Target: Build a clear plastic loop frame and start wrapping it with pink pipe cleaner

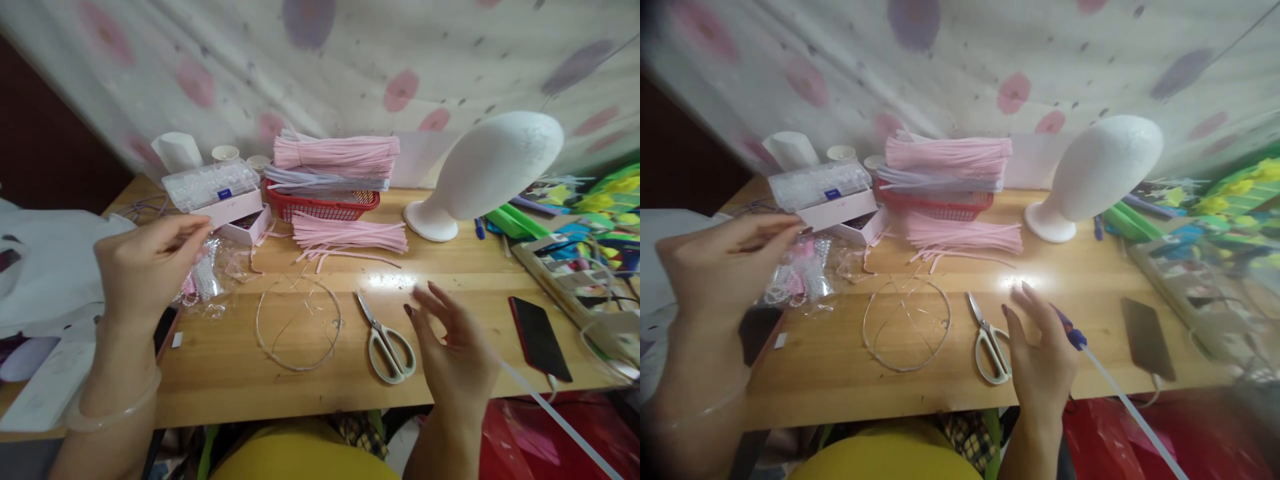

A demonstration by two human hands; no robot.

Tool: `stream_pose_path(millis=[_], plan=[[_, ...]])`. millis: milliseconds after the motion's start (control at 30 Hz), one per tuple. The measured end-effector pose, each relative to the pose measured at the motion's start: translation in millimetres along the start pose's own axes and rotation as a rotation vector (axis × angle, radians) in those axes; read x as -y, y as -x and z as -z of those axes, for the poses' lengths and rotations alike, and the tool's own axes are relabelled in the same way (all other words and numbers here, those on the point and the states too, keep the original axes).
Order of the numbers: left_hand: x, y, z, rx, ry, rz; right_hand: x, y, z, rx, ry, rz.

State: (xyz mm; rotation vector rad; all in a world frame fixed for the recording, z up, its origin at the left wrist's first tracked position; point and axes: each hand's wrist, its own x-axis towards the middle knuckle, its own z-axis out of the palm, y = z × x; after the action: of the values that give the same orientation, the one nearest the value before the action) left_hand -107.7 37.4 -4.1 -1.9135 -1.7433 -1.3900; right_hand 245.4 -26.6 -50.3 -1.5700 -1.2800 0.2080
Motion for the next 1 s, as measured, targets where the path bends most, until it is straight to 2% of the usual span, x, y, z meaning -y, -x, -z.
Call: stream_pose_path(millis=[133, 200, 267, 367, 400, 433, 533, 700, 1000], plan=[[7.5, 20.5, 11.8, -0.118, -0.137, 0.073, 4.0, 5.0, -4.6, 0.037, 0.015, -0.022], [3.4, 36.4, 14.1, -0.091, -0.096, 0.100, 7.0, 6.5, -9.6, 0.074, 0.016, 0.040], [-8.4, 54.8, 12.6, 0.080, 0.002, 0.137, 8.7, 8.6, -16.3, 0.116, 0.035, 0.167], [-33.6, 82.1, 3.5, 0.270, 0.305, 0.352, 10.9, 15.6, -27.1, 0.175, 0.031, 0.304], [-41.5, 90.0, -0.6, 0.360, 0.360, 0.380, 12.2, 19.3, -30.1, 0.213, 0.015, 0.320], [-48.4, 97.0, -4.7, 0.439, 0.392, 0.389, 14.0, 23.3, -32.7, 0.253, -0.004, 0.331], [-61.6, 111.7, -15.0, 0.542, 0.448, 0.365, 19.8, 35.8, -37.6, 0.305, -0.053, 0.384], [-68.6, 116.2, -22.0, 0.616, 0.565, 0.350, 21.9, 47.7, -40.1, 0.338, -0.026, 0.424], [-75.3, 111.9, -35.1, 0.642, 0.703, 0.588, 13.9, 50.0, -40.7, 0.409, -0.044, 0.373]])
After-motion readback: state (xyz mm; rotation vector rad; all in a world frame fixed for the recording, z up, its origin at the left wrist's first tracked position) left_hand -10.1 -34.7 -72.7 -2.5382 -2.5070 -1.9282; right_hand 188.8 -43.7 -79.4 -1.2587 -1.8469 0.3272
